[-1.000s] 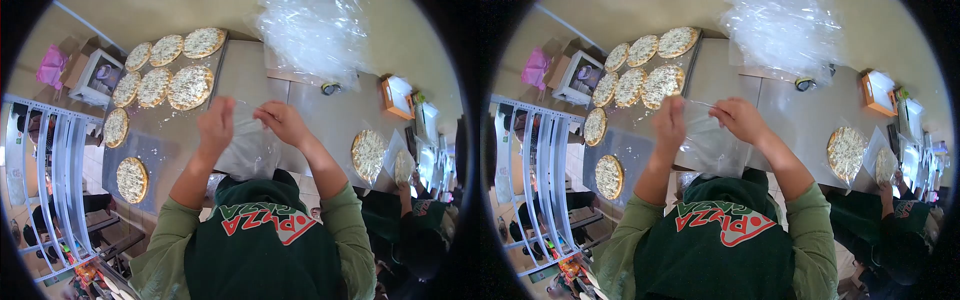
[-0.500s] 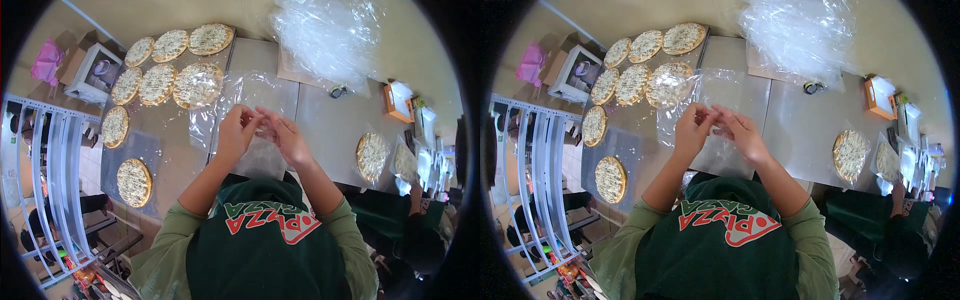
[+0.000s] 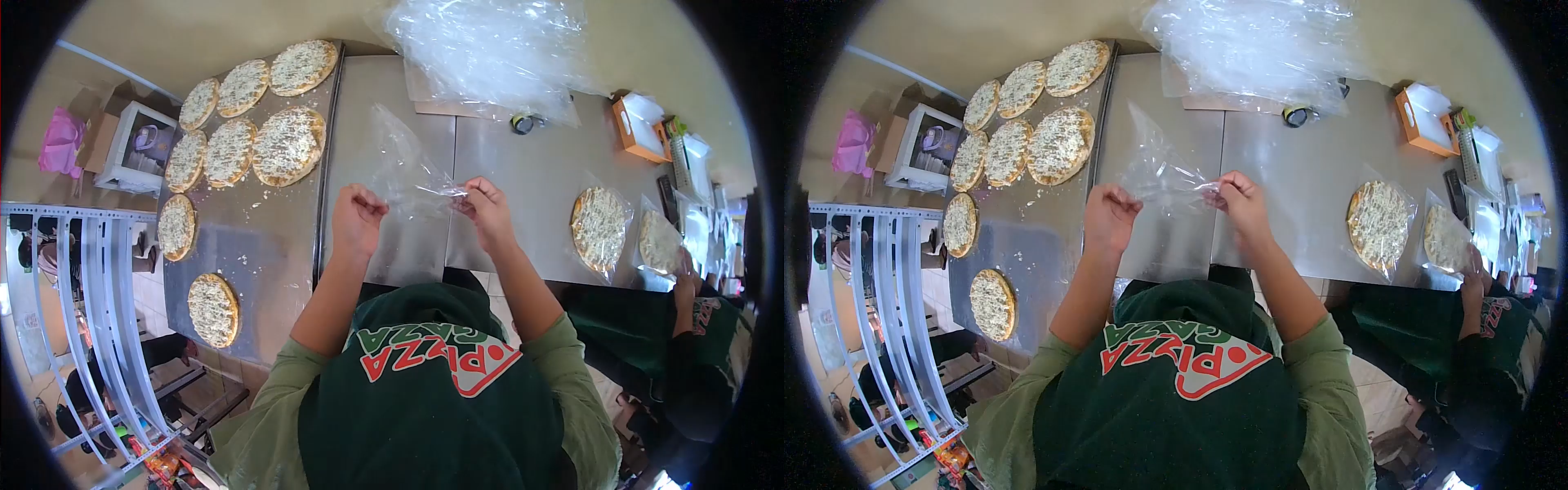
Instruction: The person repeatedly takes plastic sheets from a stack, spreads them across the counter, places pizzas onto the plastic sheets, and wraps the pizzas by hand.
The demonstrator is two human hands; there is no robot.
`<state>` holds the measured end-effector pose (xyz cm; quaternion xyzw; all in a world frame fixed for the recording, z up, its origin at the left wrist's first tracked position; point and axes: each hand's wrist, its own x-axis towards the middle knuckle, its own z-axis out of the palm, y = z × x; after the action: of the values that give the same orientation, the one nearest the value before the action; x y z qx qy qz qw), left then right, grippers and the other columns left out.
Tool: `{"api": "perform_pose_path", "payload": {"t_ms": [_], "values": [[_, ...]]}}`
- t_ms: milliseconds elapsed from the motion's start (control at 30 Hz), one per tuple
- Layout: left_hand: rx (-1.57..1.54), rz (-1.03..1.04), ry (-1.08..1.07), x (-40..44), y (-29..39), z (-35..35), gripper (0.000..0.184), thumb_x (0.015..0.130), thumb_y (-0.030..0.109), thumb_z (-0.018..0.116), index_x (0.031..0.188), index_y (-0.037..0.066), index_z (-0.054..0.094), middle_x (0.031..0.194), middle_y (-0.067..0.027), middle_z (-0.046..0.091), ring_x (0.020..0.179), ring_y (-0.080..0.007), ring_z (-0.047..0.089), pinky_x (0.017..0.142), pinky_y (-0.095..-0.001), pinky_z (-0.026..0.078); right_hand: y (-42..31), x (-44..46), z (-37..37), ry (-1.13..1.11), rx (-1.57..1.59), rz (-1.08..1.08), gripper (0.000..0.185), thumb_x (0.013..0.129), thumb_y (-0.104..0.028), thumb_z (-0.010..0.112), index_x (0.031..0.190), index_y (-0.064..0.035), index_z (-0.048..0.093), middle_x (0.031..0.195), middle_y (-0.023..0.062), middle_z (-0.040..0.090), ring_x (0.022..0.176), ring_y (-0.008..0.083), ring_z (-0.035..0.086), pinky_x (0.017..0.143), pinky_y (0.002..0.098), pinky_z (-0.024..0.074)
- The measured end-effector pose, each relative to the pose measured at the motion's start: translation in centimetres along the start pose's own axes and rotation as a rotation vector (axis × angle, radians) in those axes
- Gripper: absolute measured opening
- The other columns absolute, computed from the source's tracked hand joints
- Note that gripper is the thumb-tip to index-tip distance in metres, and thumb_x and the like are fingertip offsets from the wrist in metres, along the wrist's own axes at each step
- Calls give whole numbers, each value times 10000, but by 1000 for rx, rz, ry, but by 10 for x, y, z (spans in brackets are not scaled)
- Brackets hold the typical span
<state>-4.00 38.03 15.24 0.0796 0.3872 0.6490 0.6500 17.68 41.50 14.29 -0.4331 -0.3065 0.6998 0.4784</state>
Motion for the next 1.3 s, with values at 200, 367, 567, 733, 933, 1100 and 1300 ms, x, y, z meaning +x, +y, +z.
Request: {"api": "perform_pose_path", "payload": {"t_ms": [200,367,567,733,933,1100,1300], "values": [[-68,5,113,18,1,3,213,804,168,474,613,123,391,562,-8,387,542,-136,406,571,-311,380,6,0,-17,-86,-158,-161,110,828,-23,421,791,-46,522,778,95,620,720,172,621,703,296,502],[448,107,205,-11,-45,46,254,845,204,471,608,159,392,518,21,347,442,-103,350,450,-272,347,-2,-2,-12,-21,350,175,107,829,-74,427,762,-70,511,639,35,529,553,139,522,535,277,441],[43,-98,149,-26,-6,-9,308,908,296,461,642,160,384,493,49,326,351,-54,294,304,-227,259,3,23,-81,321,360,230,173,858,-151,447,685,-139,447,533,-28,354,396,76,298,331,252,249],[434,114,513,-7,-8,-70,286,937,346,399,725,154,397,527,8,393,337,-57,313,277,-242,251,7,52,-189,500,-385,-29,71,867,-109,438,901,-81,494,602,14,474,470,102,444,401,265,360],[697,-40,528,10,-18,-125,290,946,367,367,784,131,413,555,-47,471,338,-85,333,270,-237,231,3,50,-229,437,-964,-119,270,869,-87,425,1138,-105,406,663,72,556,523,160,533,455,310,415],[530,-376,427,9,4,-129,289,949,366,348,828,115,427,622,-80,550,334,-117,398,257,-272,271,-26,39,-219,417,-1011,20,318,854,-86,449,1161,-143,389,695,102,578,569,226,571,533,352,447],[1981,842,744,10,-39,-98,268,890,285,470,1092,113,509,989,-151,573,884,-282,575,694,-392,476,-27,30,-179,295,-1758,-690,362,804,-156,572,1149,-153,462,1019,113,545,938,290,544,766,398,459]]}}
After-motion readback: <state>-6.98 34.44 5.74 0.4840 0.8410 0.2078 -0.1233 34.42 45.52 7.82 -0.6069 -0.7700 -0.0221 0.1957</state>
